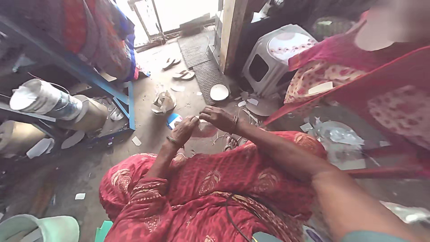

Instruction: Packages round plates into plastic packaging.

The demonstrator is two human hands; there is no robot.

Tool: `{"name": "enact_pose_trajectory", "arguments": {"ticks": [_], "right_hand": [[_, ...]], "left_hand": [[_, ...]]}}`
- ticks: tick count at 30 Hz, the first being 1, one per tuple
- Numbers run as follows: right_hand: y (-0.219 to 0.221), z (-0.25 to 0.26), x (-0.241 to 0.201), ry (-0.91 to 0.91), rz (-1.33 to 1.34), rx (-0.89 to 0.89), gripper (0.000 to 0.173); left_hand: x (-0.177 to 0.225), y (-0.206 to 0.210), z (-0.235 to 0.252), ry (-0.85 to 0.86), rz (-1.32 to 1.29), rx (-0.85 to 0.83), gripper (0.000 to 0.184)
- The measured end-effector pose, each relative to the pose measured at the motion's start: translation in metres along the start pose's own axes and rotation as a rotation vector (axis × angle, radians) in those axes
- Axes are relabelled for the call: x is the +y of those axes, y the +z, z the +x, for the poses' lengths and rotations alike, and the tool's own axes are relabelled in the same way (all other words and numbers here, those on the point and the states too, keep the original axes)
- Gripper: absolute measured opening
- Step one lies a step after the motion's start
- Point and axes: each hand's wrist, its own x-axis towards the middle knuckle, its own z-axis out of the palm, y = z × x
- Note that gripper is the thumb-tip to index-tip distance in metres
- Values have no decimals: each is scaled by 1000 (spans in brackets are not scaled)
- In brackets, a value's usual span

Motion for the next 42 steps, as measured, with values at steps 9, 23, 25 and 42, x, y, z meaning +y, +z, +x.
{"name": "enact_pose_trajectory", "arguments": {"ticks": [9, 23, 25, 42], "right_hand": [[16, 3, -2, 279, 167, 189, 10], [24, -5, -1, 343, 258, 34, 47], [28, -5, -7, 337, 171, 4, 59], [6, 4, -20, 514, 557, 1, 48]], "left_hand": [[26, -18, 0, -129, 41, 175, 23], [16, -11, 4, -192, 149, 288, 15], [17, -12, 7, -203, 48, 315, 14], [6, -22, -2, -908, -1355, 43, 20]]}}
